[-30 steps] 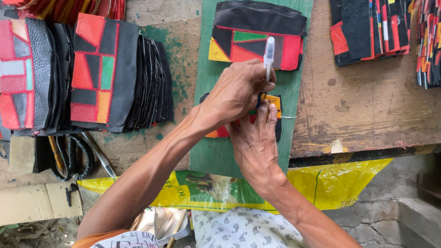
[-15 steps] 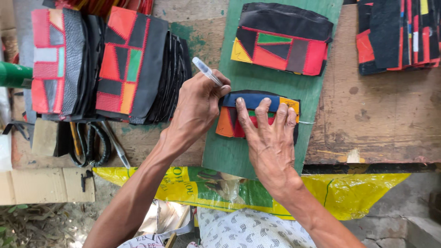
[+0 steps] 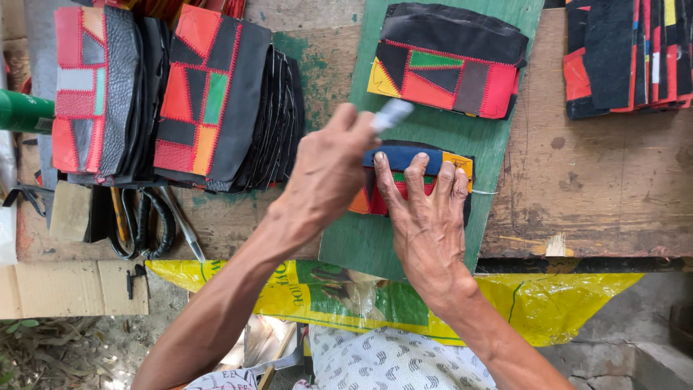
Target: The person marks colorful patchwork pouches with a white pen using a blue plastic template as a guide. They repeatedly pick up a pouch, place the template, mark specific spots, and set the pouch aside on a green board.
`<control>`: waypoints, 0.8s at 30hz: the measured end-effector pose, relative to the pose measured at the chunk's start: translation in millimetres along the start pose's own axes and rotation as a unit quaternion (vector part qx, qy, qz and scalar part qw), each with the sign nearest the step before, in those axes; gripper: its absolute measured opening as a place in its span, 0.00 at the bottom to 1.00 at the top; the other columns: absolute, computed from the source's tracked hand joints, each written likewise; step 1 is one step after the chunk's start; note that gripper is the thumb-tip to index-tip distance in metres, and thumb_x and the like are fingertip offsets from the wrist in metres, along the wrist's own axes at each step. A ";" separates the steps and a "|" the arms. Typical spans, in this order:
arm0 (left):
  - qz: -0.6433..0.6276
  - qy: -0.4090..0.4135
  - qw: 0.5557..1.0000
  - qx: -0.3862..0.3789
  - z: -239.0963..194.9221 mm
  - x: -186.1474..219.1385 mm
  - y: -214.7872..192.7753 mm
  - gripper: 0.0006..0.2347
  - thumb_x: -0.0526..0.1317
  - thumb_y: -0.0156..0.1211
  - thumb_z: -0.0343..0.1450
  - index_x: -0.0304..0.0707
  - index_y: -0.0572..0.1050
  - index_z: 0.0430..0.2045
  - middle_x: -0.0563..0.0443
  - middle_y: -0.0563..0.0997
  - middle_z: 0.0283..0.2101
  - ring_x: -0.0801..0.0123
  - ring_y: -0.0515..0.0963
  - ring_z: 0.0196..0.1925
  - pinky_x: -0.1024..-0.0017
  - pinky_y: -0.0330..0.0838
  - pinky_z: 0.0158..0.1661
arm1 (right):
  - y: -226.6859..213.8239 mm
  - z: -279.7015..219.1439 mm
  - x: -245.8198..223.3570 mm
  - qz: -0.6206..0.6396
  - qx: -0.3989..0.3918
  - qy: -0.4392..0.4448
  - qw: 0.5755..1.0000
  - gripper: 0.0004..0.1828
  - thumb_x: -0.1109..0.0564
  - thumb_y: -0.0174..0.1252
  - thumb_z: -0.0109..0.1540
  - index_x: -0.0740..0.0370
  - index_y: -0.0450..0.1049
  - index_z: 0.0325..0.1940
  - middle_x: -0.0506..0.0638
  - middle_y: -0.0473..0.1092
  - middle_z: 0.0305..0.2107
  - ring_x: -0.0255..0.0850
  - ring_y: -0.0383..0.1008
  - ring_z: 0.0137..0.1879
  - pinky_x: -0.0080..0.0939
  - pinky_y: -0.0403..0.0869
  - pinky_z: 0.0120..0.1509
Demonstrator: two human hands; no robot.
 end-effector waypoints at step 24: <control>-0.132 -0.034 0.979 0.151 -46.4 -11.3 -14.9 0.11 0.22 0.60 0.70 0.32 0.73 0.43 0.40 0.78 0.44 0.52 0.85 0.43 0.66 0.81 0.39 | -9.6 3.4 -1.6 -0.005 0.000 -0.005 1.000 0.44 0.62 0.56 0.58 0.47 0.55 0.79 0.65 0.56 0.60 0.70 0.61 0.61 0.71 0.61 0.69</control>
Point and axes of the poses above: each hand's wrist, its own z-axis towards the middle knuckle, its own y-axis out of the palm, x = y × z, the point moved 9 cm from there along z, towards the middle knuckle
